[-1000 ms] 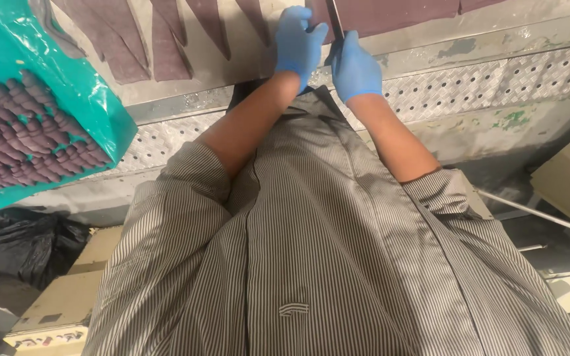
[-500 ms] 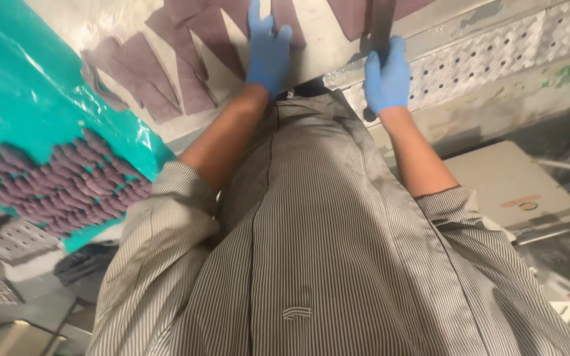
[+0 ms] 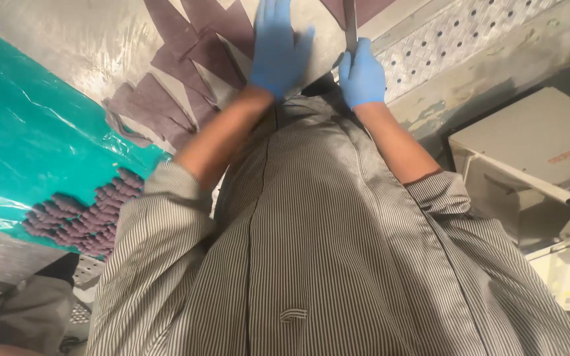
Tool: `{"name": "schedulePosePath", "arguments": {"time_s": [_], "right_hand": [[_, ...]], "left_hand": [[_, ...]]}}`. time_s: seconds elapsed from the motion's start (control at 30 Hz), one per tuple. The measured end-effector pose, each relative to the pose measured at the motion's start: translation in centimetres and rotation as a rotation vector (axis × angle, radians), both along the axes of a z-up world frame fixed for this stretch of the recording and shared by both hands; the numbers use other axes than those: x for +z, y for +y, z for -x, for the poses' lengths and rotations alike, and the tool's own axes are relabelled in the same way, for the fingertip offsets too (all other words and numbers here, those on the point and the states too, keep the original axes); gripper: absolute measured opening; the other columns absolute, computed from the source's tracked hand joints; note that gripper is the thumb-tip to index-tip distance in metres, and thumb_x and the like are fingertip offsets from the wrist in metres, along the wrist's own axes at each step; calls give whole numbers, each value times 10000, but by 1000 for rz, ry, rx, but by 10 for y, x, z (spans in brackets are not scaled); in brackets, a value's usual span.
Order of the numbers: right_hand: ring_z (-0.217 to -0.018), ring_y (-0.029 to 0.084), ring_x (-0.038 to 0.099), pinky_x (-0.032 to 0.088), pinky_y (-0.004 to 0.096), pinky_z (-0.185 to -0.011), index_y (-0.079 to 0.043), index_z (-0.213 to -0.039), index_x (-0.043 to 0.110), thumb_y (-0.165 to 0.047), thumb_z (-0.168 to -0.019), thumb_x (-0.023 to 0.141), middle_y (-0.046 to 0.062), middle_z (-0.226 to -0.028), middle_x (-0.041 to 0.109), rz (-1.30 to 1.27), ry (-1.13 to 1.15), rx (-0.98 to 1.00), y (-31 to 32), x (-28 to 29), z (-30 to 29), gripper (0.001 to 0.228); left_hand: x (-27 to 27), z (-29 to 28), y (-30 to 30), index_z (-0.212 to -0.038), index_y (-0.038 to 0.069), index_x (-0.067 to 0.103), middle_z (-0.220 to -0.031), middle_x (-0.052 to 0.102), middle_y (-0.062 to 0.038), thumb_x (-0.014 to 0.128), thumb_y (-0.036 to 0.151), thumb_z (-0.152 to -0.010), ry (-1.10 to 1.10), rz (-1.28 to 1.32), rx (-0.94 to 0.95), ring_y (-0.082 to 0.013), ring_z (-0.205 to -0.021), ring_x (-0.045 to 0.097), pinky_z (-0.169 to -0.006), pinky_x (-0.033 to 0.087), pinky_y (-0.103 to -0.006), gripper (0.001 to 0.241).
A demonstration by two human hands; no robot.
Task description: Cutting a large purple sheet of dough into triangular shapes using a knife and a multi-wheel dough cutter.
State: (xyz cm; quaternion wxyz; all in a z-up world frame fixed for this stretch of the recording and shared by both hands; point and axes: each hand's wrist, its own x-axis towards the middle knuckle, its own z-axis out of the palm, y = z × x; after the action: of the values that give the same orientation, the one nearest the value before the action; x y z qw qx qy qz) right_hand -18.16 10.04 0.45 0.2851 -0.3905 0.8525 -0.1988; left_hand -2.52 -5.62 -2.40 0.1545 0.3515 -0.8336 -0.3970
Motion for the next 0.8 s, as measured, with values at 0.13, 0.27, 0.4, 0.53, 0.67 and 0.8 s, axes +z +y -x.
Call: {"name": "schedulePosePath", "arguments": {"time_s": [0.13, 0.27, 0.4, 0.53, 0.67, 0.8], "right_hand": [[-812, 514, 652, 488, 604, -677, -22, -1133, 424, -214, -1078, 574, 282, -879, 695, -147, 29, 41, -14, 13, -1, 250], [-815, 517, 653, 496, 611, -693, -20, -1145, 423, -201, -1051, 567, 281, -885, 701, -185, 9, 90, -21, 24, 3, 250], [-810, 541, 649, 498, 620, -722, -9, -1171, 439, -223, -1042, 578, 328, -882, 677, -220, 56, 119, -28, 21, 13, 286], [-832, 542, 645, 488, 622, -742, 19, -1171, 455, -249, -1044, 562, 334, -890, 676, -333, -62, 118, -40, 51, 23, 315], [-886, 522, 651, 513, 588, -765, 7, -1143, 506, -256, -1023, 612, 291, -951, 706, -232, -89, 126, -33, 86, 55, 308], [-878, 450, 705, 553, 507, -744, -25, -1137, 575, -201, -1006, 665, 242, -944, 724, 76, -52, 81, -10, 67, 94, 237]], "left_hand": [[-62, 14, -14, -1177, 34, 685, -1042, 677, -226, 616, 173, -1082, -376, 257, -348, -413, -986, 635, -813, 475, -559, 182], [-57, 29, -31, -1012, 73, 707, -888, 688, -179, 630, 234, -1003, -307, 305, -239, -373, -823, 649, -706, 486, -526, 179], [-52, 69, -58, -836, 112, 731, -723, 702, -131, 645, 311, -920, -200, 356, -110, -329, -649, 667, -596, 499, -491, 232], [-59, 73, -63, -918, 72, 731, -793, 714, -160, 648, 356, -973, -312, 181, -156, -349, -732, 683, -677, 507, -507, 301], [-34, 46, -73, -1002, 41, 735, -848, 723, -184, 664, 303, -972, -154, 31, -164, -369, -777, 689, -717, 517, -517, 273], [-56, 34, -99, -1022, -4, 722, -890, 719, -214, 635, 163, -914, -133, -129, -152, -385, -791, 701, -693, 552, -488, 217]]}}
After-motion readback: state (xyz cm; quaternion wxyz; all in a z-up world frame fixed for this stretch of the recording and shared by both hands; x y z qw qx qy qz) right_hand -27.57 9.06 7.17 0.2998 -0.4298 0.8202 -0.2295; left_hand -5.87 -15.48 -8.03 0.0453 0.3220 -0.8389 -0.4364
